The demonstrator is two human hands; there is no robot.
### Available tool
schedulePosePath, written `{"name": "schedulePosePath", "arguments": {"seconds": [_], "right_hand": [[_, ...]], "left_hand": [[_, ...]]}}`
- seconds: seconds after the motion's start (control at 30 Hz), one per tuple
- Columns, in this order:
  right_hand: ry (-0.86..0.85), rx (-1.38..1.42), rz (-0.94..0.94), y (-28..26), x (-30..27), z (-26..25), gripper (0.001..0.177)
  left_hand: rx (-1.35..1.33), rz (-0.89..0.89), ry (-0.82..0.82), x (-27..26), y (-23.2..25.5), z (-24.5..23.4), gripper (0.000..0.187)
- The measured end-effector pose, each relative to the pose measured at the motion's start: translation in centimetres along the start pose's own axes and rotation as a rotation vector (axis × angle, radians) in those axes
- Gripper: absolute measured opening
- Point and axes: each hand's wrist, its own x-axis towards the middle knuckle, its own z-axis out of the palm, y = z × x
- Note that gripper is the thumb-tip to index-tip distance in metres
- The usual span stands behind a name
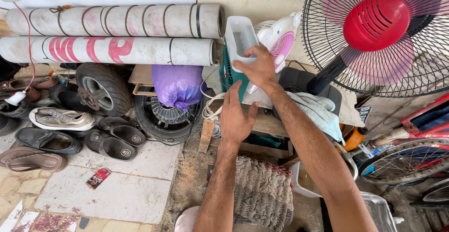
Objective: The person disassembles a table fan by removing the front grille, the central cap, and the fan blade. They wipe the fan blade with a cloth and place the removed parts into a nearby tray.
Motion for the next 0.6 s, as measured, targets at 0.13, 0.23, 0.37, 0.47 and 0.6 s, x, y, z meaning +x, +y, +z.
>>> {"name": "schedulePosePath", "arguments": {"seconds": [0.13,0.23,0.37,0.47,0.6], "right_hand": [[0.017,0.006,0.008,0.5,-0.2,0.1,0.038],[0.01,0.014,-0.008,0.6,-0.3,0.2,0.039],[-0.078,0.012,0.055,0.6,-0.3,0.0,0.041],[-0.119,0.028,0.021,0.3,-0.4,-0.6,0.041],[-0.135,-0.044,-0.005,-0.6,-0.9,-2.1,0.044]], "left_hand": [[-0.001,0.004,-0.01,-0.1,0.0,0.1,0.074],[0.012,0.008,-0.011,-0.1,0.0,0.3,0.074],[0.027,-0.01,-0.024,0.0,0.0,0.1,0.074],[0.035,0.008,-0.018,0.0,0.1,-0.3,0.073],[0.043,0.0,-0.016,-0.2,0.4,-0.5,0.072]]}}
